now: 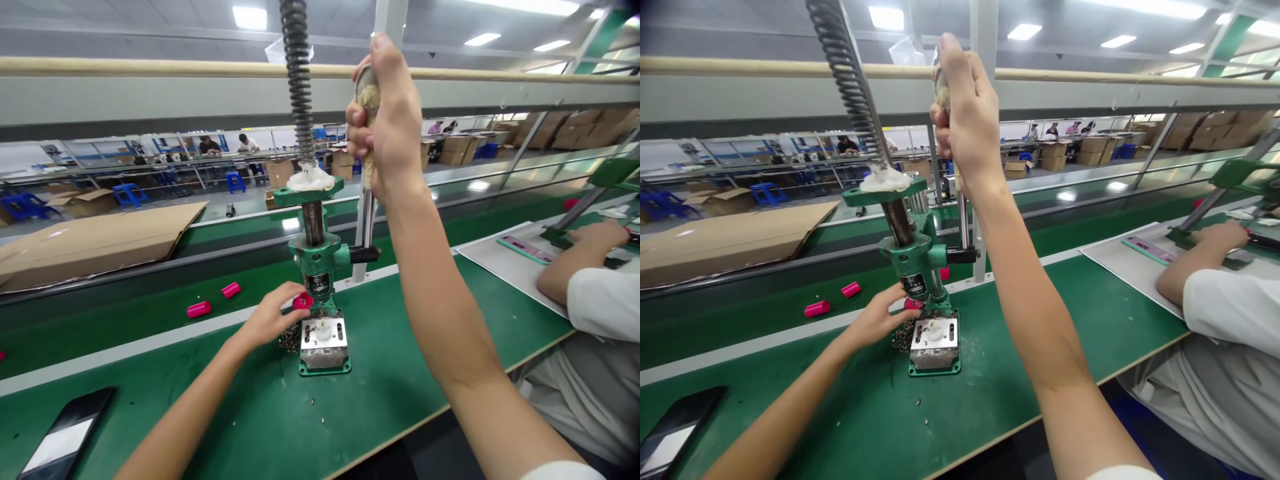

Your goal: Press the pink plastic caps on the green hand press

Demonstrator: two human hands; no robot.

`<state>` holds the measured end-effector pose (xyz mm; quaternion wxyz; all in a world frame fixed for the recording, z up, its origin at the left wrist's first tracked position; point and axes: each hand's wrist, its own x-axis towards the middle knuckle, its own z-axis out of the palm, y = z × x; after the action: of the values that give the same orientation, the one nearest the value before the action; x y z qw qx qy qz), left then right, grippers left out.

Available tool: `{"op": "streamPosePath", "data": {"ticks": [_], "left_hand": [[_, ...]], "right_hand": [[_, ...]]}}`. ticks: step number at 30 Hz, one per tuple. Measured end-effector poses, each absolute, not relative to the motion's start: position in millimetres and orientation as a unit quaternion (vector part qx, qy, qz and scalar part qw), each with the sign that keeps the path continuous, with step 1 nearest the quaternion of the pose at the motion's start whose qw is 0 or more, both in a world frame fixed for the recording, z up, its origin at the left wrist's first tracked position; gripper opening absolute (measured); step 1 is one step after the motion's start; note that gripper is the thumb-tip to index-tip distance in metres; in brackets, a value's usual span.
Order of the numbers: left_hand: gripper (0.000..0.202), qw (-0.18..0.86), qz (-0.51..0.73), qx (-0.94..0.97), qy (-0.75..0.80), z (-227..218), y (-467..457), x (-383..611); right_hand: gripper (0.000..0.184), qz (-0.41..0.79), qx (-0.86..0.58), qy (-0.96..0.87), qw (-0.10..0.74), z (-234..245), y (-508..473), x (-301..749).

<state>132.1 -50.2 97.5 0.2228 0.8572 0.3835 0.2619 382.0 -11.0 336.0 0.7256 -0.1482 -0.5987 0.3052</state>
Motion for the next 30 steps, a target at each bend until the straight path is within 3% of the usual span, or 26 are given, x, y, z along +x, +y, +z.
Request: {"op": "streamPosePath", "data": {"ticks": [5,13,22,25,30], "left_hand": [[0.033,0.353,0.278,0.824,0.346,94.1,-85.4,161.7],[0.044,0.531,0.326,0.713,0.322,82.6,-88.4,174.4],[0.043,0.568,0.347,0.679,0.311,75.4,-87.2,173.9],[0.045,0.567,0.350,0.676,0.314,73.9,-86.8,173.7],[0.046,0.563,0.343,0.682,0.317,73.5,-88.0,174.0]], "right_hand": [[0.087,0.291,-0.137,-0.595,0.737,334.5,-9.8,383.3],[0.084,0.313,-0.128,-0.604,0.721,334.3,-9.5,386.1],[0.081,0.294,-0.138,-0.595,0.735,334.2,-5.5,384.4],[0.074,0.283,-0.149,-0.594,0.738,335.9,-3.9,383.6],[0.037,0.221,-0.075,-0.668,0.706,321.9,-59.3,390.7]]}}
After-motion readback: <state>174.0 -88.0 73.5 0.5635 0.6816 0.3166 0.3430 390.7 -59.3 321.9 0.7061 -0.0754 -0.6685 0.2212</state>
